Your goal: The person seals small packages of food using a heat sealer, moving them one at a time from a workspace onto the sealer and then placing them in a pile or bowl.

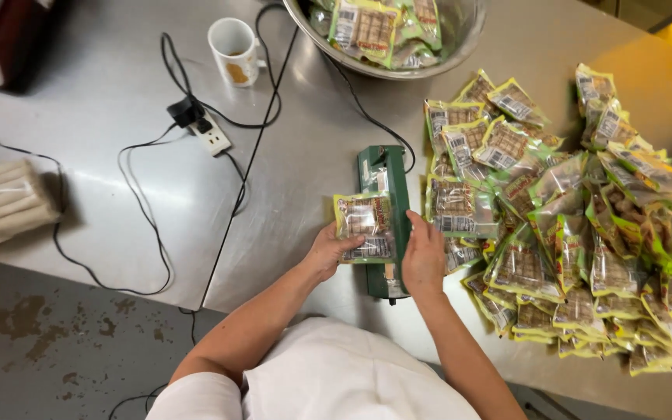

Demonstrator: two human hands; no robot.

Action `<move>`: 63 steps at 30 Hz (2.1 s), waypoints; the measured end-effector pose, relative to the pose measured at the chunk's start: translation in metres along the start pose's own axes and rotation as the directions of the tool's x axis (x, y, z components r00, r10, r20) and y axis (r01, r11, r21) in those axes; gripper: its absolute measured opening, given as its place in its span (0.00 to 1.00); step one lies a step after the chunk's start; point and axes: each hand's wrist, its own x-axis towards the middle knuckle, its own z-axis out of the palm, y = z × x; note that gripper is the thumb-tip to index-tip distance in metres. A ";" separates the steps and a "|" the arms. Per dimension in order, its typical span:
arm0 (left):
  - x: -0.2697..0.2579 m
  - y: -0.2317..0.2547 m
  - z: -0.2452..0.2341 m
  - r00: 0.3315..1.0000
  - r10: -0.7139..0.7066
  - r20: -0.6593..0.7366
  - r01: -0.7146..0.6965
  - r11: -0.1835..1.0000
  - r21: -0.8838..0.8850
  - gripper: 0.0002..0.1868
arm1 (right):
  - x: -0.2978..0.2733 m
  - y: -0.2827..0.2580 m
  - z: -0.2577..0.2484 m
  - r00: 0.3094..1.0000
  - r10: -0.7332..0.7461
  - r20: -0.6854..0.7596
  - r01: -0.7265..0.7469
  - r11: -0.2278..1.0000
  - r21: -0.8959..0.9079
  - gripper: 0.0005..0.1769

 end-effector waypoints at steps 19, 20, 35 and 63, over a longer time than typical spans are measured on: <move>-0.087 0.137 -0.069 0.829 0.505 -0.240 -0.022 0.459 0.888 0.44 | 0.077 0.242 -0.037 0.872 0.487 -0.048 -0.429 0.715 -0.552 0.21; -0.081 0.124 -0.072 0.782 0.605 -0.151 -0.143 0.409 0.901 0.37 | 0.077 0.176 -0.067 0.808 0.588 0.030 -0.571 0.795 -0.203 0.14; -0.103 0.101 0.067 0.943 -0.025 0.331 0.064 0.992 -0.106 0.26 | 0.043 -0.065 -0.140 0.975 -0.211 0.072 0.050 0.521 0.852 0.10; -0.026 0.020 0.017 0.996 0.081 0.048 -0.085 0.992 0.093 0.23 | -0.008 0.028 0.020 0.981 -0.127 -0.145 0.138 0.988 0.067 0.18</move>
